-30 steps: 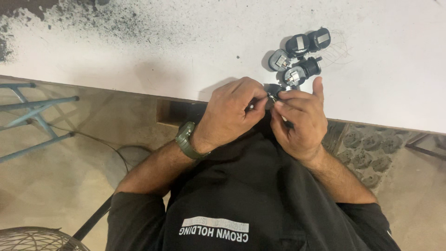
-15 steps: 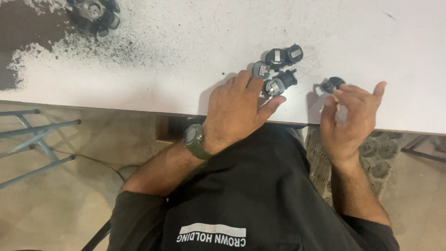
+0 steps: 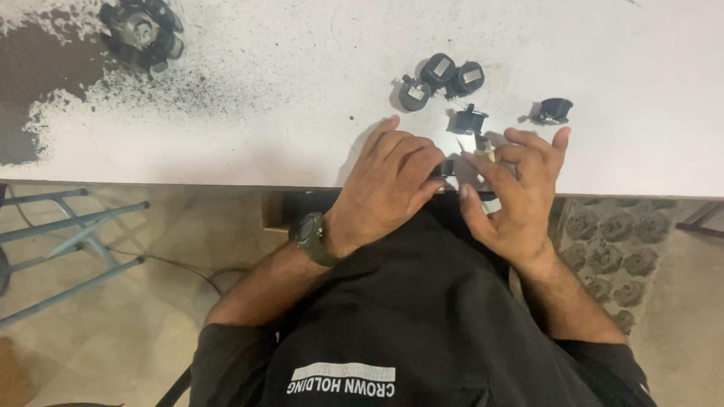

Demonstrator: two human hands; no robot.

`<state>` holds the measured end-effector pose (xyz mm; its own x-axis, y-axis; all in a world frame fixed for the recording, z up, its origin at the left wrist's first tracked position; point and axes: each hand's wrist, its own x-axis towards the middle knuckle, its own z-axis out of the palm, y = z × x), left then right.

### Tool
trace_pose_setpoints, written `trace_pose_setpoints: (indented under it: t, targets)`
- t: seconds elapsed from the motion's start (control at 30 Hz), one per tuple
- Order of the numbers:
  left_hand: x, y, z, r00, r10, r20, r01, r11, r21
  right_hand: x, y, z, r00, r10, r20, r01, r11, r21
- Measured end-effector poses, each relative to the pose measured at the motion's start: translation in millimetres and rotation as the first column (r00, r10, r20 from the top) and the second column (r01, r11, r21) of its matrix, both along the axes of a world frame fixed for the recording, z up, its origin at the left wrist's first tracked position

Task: The person sits at a white table fitting small beige pieces into black plastic housings, using a small blade to trim and press the pieces into place, then sets the finished housings aside and picks up the next one.

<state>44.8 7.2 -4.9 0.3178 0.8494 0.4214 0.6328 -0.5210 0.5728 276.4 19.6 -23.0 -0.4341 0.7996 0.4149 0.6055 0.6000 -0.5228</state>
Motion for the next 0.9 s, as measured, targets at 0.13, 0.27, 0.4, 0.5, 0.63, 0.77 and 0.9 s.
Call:
trace_pose_setpoints:
  t: [0.13,0.27,0.4,0.5,0.63,0.77,0.9]
  targets:
    - [-10,-1,1,0.996,-0.077,-0.034,0.074,0.995,-0.063,-10,3,8,0.997,0.054,0.047,-0.051,0.997,-0.061]
    - [-15,1,5,0.989,-0.142,-0.029,0.141,0.989,-0.050,-18,7,10,0.996,0.061,0.072,-0.055,0.995,-0.087]
    - [-22,3,7,0.986,-0.164,-0.041,0.163,0.986,-0.040,-20,8,9,0.996,0.064,0.069,-0.059,0.995,-0.075]
    - [-24,5,8,0.986,-0.160,-0.054,0.158,0.987,-0.043,-23,8,8,0.996,0.061,0.066,-0.056,0.996,-0.071]
    - [-23,6,6,0.990,-0.120,-0.072,0.119,0.993,-0.009,-27,9,6,0.996,0.019,0.082,-0.017,0.999,-0.035]
    - [-23,3,3,0.984,-0.082,-0.157,0.100,0.989,0.113,-27,7,1,0.994,-0.006,0.106,0.006,1.000,0.001]
    - [-23,-1,-1,0.967,-0.029,-0.253,0.087,0.972,0.218,-30,8,-8,0.994,-0.059,0.089,0.056,0.998,0.040]
